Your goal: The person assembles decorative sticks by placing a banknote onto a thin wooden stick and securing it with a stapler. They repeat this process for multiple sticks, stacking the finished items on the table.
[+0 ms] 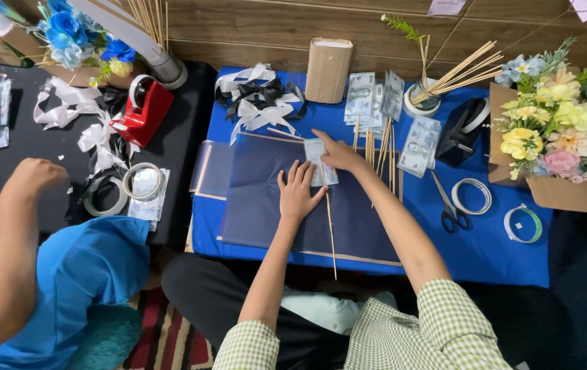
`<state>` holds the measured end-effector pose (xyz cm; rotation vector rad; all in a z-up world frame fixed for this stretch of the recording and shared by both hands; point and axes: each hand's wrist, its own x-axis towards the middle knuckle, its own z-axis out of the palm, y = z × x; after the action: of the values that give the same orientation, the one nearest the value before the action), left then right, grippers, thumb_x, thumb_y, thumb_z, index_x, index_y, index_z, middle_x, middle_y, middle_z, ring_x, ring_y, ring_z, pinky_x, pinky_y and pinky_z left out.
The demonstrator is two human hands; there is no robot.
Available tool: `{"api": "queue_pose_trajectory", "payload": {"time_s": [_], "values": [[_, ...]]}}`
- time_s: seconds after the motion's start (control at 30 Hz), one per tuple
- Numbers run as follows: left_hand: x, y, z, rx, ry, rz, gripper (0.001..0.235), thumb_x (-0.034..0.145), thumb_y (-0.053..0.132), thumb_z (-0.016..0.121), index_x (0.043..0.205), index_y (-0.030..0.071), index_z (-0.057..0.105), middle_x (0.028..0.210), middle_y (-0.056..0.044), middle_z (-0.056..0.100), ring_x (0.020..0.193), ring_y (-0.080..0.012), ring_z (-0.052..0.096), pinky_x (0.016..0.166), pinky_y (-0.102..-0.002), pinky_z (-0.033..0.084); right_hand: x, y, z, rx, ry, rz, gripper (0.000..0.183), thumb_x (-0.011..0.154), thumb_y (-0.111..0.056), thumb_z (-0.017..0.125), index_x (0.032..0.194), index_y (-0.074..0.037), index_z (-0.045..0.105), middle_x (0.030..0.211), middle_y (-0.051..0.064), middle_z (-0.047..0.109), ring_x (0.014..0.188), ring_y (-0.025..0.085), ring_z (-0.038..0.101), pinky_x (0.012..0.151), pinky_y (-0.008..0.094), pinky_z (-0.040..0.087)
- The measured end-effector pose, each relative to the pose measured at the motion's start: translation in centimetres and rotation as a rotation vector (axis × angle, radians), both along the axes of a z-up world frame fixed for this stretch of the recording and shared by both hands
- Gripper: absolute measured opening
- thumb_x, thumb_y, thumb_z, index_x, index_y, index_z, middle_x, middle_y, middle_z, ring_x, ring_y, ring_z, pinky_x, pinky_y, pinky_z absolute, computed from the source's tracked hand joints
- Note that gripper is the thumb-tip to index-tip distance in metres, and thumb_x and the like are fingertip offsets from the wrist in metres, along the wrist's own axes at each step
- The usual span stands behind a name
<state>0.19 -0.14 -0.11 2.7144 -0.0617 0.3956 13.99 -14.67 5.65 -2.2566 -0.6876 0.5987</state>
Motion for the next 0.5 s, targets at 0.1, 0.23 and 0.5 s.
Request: {"api": "queue_pose_trajectory", "payload": {"time_s": [0.1, 0.23, 0.5], "values": [[-0.1, 0.0, 0.2, -0.002, 0.005, 0.001, 0.064, 0.092, 0.065, 0.056, 0.141, 0.023, 0.054, 0.145, -0.001, 0.052, 0.147, -0.0216, 0.038, 0.117, -0.059, 0.023, -0.4, 0.3, 0.9, -0.083, -0.019, 0.046, 0.079, 0.087, -0.006, 0.052, 0.161, -0.016, 0.029, 0.075, 0.016, 0.072, 0.069, 0.033, 0.072, 0.073, 0.048, 0.056], [-0.2, -0.1, 0.5, -0.008, -0.004, 0.000, 0.063, 0.093, 0.063, 0.056, 0.140, 0.021, 0.055, 0.145, -0.001, 0.053, 0.146, -0.0225, 0.039, 0.117, -0.059, 0.023, -0.3, 0.7, 1.5, -0.107, 0.005, 0.043, 0.079, 0.088, -0.006, 0.050, 0.163, -0.016, 0.027, 0.076, 0.019, 0.072, 0.068, 0.033, 0.072, 0.071, 0.047, 0.055], [0.1, 0.0, -0.2, 0.008, -0.005, -0.001, 0.065, 0.093, 0.065, 0.056, 0.141, 0.021, 0.054, 0.146, -0.001, 0.051, 0.147, -0.0221, 0.037, 0.117, -0.059, 0.022, 0.7, 1.9, -1.1, -0.286, -0.070, 0.029, 0.082, 0.091, -0.009, 0.056, 0.164, -0.026, 0.023, 0.089, 0.026, 0.072, 0.073, 0.037, 0.071, 0.068, 0.049, 0.055]]}}
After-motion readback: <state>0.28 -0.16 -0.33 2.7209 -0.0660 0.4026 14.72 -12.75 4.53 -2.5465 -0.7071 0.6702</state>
